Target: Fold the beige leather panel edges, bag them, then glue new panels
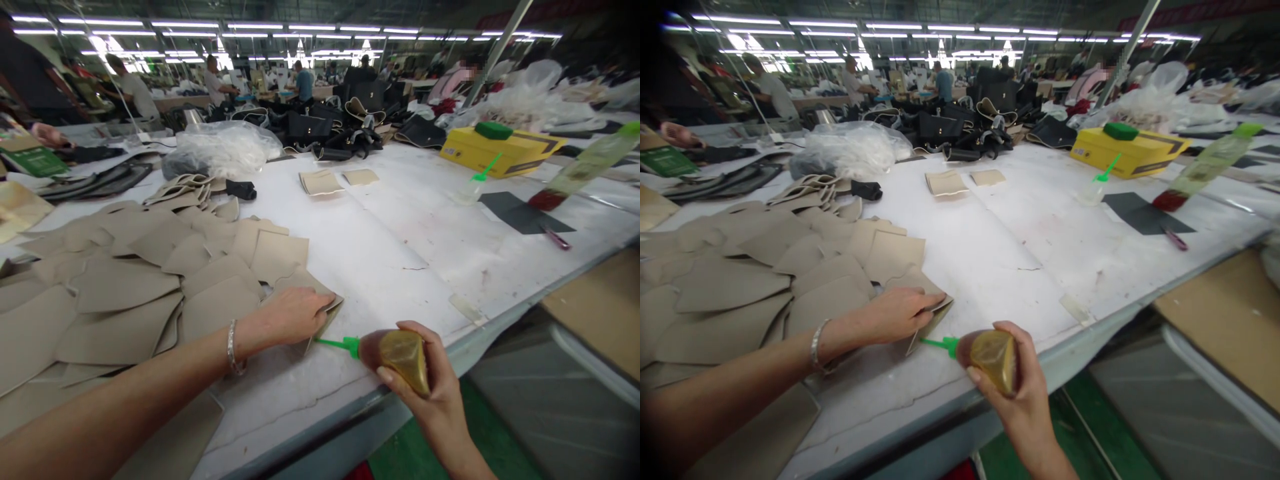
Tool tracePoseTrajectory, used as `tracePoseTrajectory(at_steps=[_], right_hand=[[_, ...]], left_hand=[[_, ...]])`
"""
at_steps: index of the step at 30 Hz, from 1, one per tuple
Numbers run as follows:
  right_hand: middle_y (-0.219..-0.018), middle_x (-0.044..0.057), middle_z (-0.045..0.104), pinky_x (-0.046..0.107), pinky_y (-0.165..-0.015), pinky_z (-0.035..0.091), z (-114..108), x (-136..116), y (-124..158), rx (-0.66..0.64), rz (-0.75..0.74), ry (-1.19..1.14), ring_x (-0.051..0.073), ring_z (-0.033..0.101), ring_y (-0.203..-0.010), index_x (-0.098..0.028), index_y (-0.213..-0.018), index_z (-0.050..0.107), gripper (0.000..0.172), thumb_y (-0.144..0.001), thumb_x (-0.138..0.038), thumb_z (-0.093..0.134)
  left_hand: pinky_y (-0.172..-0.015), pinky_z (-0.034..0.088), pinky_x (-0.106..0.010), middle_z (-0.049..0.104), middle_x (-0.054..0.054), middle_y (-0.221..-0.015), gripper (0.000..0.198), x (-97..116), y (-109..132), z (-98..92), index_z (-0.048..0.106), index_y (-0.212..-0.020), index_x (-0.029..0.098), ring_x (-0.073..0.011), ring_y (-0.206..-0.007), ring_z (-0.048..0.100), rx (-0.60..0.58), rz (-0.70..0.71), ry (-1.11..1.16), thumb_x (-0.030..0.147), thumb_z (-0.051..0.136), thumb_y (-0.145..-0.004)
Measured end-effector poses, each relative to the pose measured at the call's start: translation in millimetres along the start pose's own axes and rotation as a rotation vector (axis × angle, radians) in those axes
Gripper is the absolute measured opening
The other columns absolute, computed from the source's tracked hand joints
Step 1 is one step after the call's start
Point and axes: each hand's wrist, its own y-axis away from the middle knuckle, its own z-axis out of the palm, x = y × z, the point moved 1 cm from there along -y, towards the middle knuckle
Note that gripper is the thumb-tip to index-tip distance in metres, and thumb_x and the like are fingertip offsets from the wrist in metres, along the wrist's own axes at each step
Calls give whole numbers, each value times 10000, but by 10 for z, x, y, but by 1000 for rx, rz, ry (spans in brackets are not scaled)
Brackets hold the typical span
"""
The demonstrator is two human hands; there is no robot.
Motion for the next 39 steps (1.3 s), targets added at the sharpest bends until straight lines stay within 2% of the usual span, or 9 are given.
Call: tracePoseTrajectory(at_steps=[2, 12, 17, 22, 29, 31, 35, 37, 39], right_hand=[[-974, 39, 601, 321, -680, 508, 17, 3, 23, -47, 9, -25, 227, 597, -803, -244, -1155, 536, 543, -699, -424, 768], [-1001, 43, 607, 343, -740, 507, 61, -44, 107, -28, 47, -55, 243, 604, -863, -249, -1164, 524, 554, -700, -436, 761], [-1064, 62, 608, 363, -765, 499, 17, 41, 97, 62, -8, 25, 268, 606, -941, -249, -1151, 535, 560, -678, -409, 788], [-1077, 83, 639, 376, -783, 514, 68, 53, 166, -87, 63, -119, 275, 630, -943, -242, -1203, 486, 586, -718, -427, 757], [-1052, 52, 603, 375, -799, 506, -72, 104, -98, 115, -83, 57, 253, 604, -935, -242, -1166, 522, 559, -696, -400, 779], [-1058, 53, 610, 372, -795, 512, -74, 110, -99, 93, -86, 44, 253, 611, -934, -247, -1176, 514, 564, -699, -388, 780], [-1097, 69, 624, 360, -775, 526, -44, 122, -61, -110, -53, -33, 262, 631, -951, -255, -1192, 494, 556, -723, -384, 764], [-1088, 60, 613, 364, -780, 518, -59, 137, -112, -99, -48, -24, 256, 622, -942, -260, -1196, 492, 556, -728, -389, 762], [-1075, 46, 588, 375, -798, 499, -94, 158, -210, 7, -67, 24, 250, 598, -939, -264, -1194, 502, 552, -726, -394, 764]], left_hand=[[-708, 465, -323, 703, -80, -915, 442, 0, 5, 6, 505, -1320, 261, -239, -835, 665, 4, -3, -2, 247, 352, -905], [-695, 461, -325, 697, -88, -911, 439, -14, 19, 37, 499, -1322, 248, -243, -827, 663, 10, -3, -8, 246, 348, -909], [-687, 454, -324, 693, -87, -901, 420, -25, 16, 45, 515, -1301, 252, -241, -810, 660, 9, -15, 4, 264, 330, -924], [-689, 452, -326, 690, -91, -920, 425, -7, 16, 32, 515, -1301, 243, -242, -820, 658, -3, -6, 9, 244, 345, -912], [-671, 443, -313, 674, -71, -849, 403, 9, 15, 23, 540, -1273, 268, -228, -779, 647, 7, -14, 17, 279, 316, -938], [-673, 443, -311, 675, -69, -855, 407, 4, 12, 23, 542, -1273, 271, -225, -781, 646, 3, -15, 19, 266, 320, -933], [-674, 445, -315, 683, -80, -883, 432, -10, 5, 34, 530, -1299, 263, -232, -803, 651, -8, -19, 16, 242, 334, -915], [-664, 441, -315, 683, -76, -877, 437, -17, 1, 45, 525, -1305, 272, -231, -791, 650, -1, -20, 7, 240, 328, -916], [-650, 433, -314, 681, -66, -863, 438, -23, -2, 57, 524, -1303, 287, -227, -769, 648, 11, -14, 2, 240, 320, -918]])
